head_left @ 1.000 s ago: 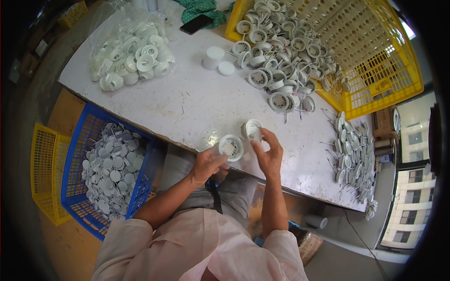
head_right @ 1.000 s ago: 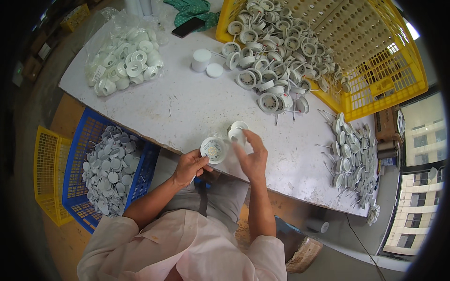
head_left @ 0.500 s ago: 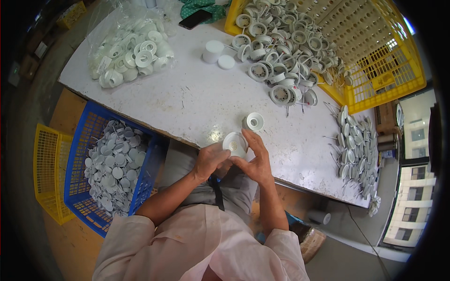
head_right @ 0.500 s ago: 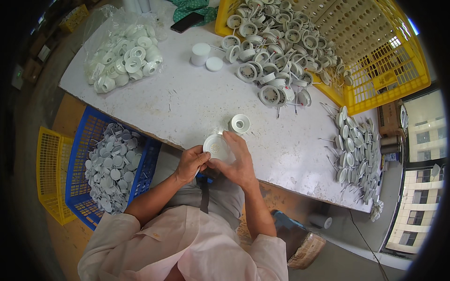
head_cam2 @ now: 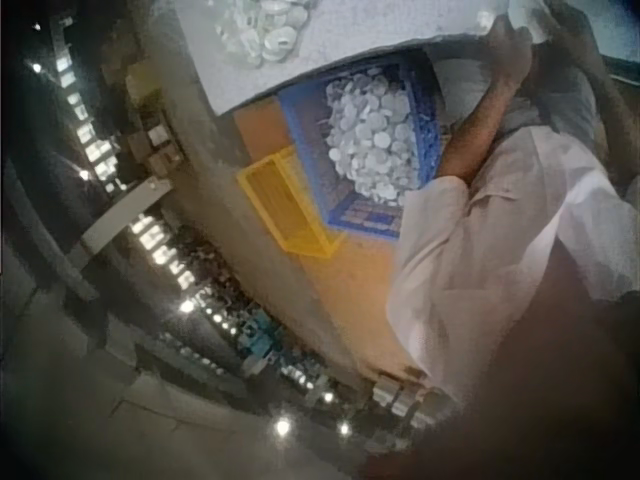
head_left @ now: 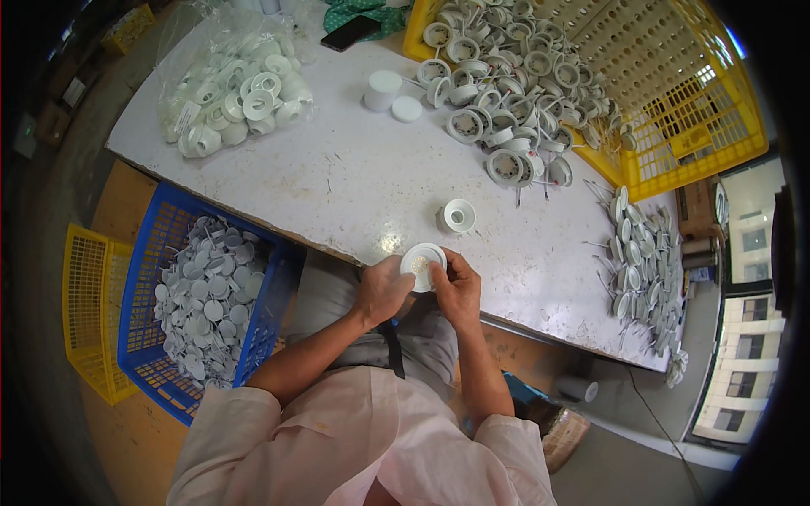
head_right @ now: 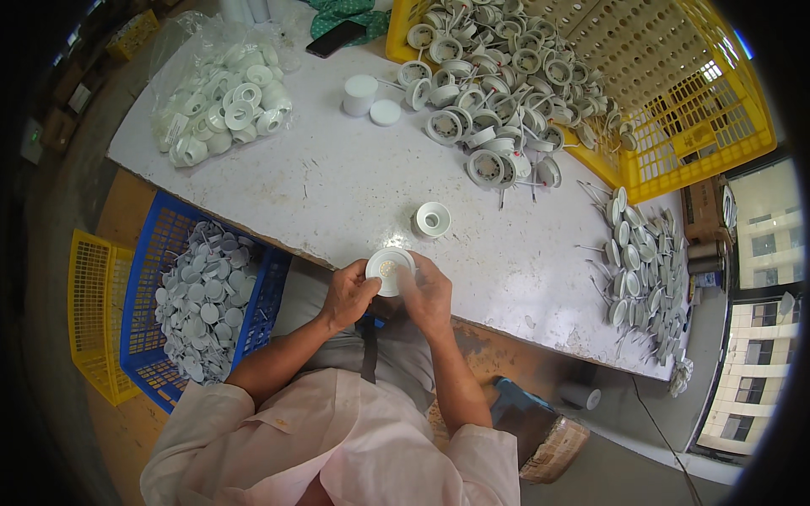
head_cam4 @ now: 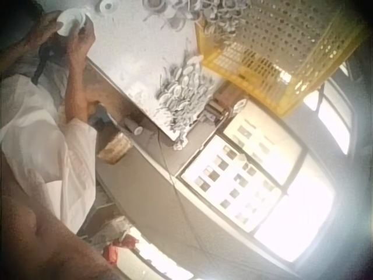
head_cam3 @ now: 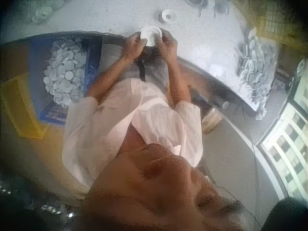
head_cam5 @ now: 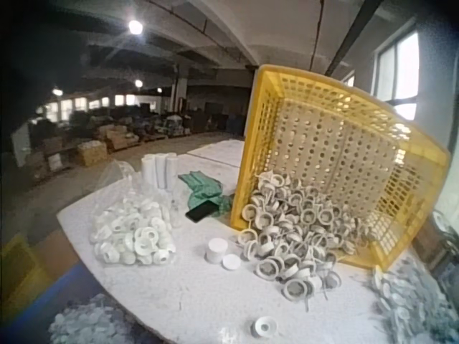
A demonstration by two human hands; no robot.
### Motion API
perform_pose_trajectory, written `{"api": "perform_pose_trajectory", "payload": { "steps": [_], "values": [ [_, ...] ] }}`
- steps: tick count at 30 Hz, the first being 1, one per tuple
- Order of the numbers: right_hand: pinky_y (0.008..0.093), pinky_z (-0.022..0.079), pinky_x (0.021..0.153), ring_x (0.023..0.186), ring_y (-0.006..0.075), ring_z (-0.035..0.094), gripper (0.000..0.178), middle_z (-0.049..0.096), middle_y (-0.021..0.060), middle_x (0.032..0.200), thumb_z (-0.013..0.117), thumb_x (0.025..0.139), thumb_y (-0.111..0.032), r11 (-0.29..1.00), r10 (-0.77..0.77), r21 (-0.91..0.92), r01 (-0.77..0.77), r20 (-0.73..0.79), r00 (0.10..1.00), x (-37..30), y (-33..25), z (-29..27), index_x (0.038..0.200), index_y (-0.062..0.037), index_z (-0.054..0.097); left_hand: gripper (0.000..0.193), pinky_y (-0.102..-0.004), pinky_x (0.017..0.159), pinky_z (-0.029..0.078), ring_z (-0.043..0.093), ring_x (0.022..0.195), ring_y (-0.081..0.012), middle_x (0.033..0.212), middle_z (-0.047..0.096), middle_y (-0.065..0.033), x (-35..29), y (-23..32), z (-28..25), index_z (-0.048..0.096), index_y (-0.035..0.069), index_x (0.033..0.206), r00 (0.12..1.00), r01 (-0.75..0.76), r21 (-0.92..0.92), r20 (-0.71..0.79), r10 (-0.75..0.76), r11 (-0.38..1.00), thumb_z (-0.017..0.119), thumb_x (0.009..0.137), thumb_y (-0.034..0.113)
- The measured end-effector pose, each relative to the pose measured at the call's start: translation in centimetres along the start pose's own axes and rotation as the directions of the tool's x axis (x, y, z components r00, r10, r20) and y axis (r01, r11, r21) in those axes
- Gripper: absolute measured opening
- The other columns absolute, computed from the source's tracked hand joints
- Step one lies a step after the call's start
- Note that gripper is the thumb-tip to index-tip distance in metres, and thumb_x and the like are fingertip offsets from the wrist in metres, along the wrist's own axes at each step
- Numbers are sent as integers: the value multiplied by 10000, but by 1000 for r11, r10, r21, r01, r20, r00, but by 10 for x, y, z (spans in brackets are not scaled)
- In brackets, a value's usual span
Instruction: The person assembles light fixtures by pressing circular diffuser caps onto lamp housings, dumps fixture components from a plastic basket onto the workbench, and fits inner rings onto the light units.
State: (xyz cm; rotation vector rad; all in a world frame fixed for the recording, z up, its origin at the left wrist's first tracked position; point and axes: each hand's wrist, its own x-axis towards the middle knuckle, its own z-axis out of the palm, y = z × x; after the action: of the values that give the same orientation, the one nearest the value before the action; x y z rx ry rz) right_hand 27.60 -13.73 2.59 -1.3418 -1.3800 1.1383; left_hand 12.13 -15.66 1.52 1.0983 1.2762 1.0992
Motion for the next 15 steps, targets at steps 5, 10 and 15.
{"api": "perform_pose_trajectory", "payload": {
  "steps": [5, 10, 15],
  "values": [
    [195, 460, 648, 733, 48, 563, 243, 658, 25, 878, 617, 894, -75, 1000, 1, 8, 0, -23, 1000, -2, 2, 4, 1113, 30, 623, 216, -214, 502, 393, 482, 575, -34, 687, 593, -5, 4, -11, 0, 627, -54, 953, 999, -31, 37, -27, 32, 999, 555, 828, 107],
    [190, 451, 634, 715, 40, 550, 247, 655, 19, 862, 621, 892, -84, 1000, -3, 5, 3, -44, 999, -2, 6, 3, 1112, 28, 624, 209, -213, 480, 379, 468, 554, -29, 670, 585, 2, 6, -12, 0, 633, -52, 947, 1000, -24, 10, -14, 24, 1000, 556, 829, 104],
    [197, 463, 644, 686, 46, 549, 262, 660, 22, 872, 618, 895, -93, 999, 20, -27, -21, -48, 999, -4, 1, -2, 1126, 30, 621, 192, -217, 450, 376, 461, 523, -33, 650, 563, 5, 6, -14, 0, 630, -46, 969, 998, 13, -66, 59, -9, 998, 574, 857, 99]
  ]
}}
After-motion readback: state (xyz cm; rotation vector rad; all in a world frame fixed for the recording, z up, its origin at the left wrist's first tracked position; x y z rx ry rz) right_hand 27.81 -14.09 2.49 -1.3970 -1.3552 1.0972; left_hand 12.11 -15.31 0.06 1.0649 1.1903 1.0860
